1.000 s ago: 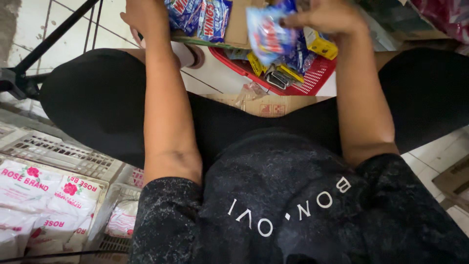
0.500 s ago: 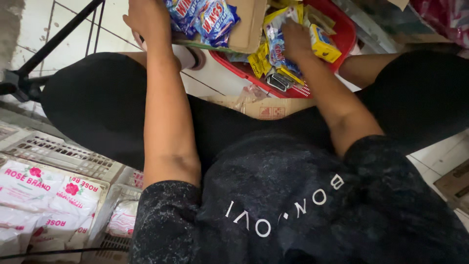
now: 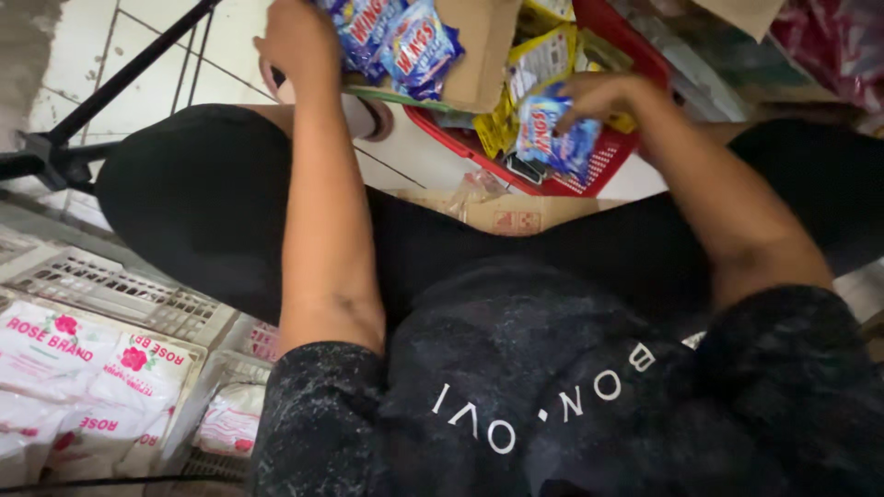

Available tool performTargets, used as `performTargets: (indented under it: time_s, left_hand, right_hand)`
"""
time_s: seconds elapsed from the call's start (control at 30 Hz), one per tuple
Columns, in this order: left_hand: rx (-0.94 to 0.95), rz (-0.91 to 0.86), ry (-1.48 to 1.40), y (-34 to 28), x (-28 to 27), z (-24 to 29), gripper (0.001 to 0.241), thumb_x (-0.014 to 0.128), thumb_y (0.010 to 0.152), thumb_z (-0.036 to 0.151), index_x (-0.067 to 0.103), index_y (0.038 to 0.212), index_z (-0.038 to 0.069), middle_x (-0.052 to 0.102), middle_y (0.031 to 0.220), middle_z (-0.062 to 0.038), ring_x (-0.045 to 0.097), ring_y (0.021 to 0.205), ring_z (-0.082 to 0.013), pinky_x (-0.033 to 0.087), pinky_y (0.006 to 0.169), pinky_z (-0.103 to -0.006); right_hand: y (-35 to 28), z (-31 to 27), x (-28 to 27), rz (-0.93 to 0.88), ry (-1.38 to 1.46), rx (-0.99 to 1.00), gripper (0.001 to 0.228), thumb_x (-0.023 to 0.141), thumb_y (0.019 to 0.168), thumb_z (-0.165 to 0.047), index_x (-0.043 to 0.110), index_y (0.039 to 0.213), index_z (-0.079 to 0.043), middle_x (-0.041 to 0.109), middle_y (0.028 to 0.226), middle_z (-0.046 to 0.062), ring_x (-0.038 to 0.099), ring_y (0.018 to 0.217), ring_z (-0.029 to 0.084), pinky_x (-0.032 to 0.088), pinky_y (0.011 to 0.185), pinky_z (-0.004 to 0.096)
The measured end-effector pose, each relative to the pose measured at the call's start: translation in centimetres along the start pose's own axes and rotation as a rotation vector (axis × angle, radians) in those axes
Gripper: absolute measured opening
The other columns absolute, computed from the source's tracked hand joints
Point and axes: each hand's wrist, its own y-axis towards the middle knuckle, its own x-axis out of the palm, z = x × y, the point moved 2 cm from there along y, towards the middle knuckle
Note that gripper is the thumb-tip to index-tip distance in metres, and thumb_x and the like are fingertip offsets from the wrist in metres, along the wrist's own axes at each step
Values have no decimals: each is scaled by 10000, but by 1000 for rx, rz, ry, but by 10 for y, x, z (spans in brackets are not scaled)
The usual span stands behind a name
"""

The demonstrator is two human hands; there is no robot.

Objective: The person sorts various detergent and cleaning product sachets by hand, moving them from a red basket into small cardboard boxes while sitting on the floor next to store shelves.

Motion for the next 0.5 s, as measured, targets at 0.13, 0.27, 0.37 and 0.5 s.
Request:
performTargets:
  time_s: [0.13,0.27,0.37,0.5]
  left_hand:
    - [43,136,-86,-3,0,12,205,631,804,225,718,902,68,727,883,-155,706,797,-395,407,838,-724]
    - [-5,89,-135,-6,-7,23,159,626,831,188,719,884,70,732,876,-144,701,802,-395,410,875,-696]
    - [-97,-39,-131,-2,-17,26,135,622,823,167,723,845,80,737,854,-141,705,807,-397,426,897,-675]
    - [-81,6,-183,-1,-21,23,153,624,760,167,742,818,87,748,810,-138,705,769,-401,405,875,-710]
  right_hand:
    - [-86,-45,-28,36,78,-53,545,825,764,-309,699,1264,-135,803,1097,138,772,1018,267,575,948,460]
    - [-100,-89,-43,163,251,-360,477,808,789,-263,694,1213,-77,774,1081,114,743,945,258,563,774,431]
    - [-61,-118,-52,525,120,-607,381,821,931,-218,701,1244,-37,739,1078,106,681,959,202,532,834,311]
    - [-22,-115,-58,644,227,-751,371,770,986,-177,661,1310,-32,723,1142,62,698,995,153,583,814,305]
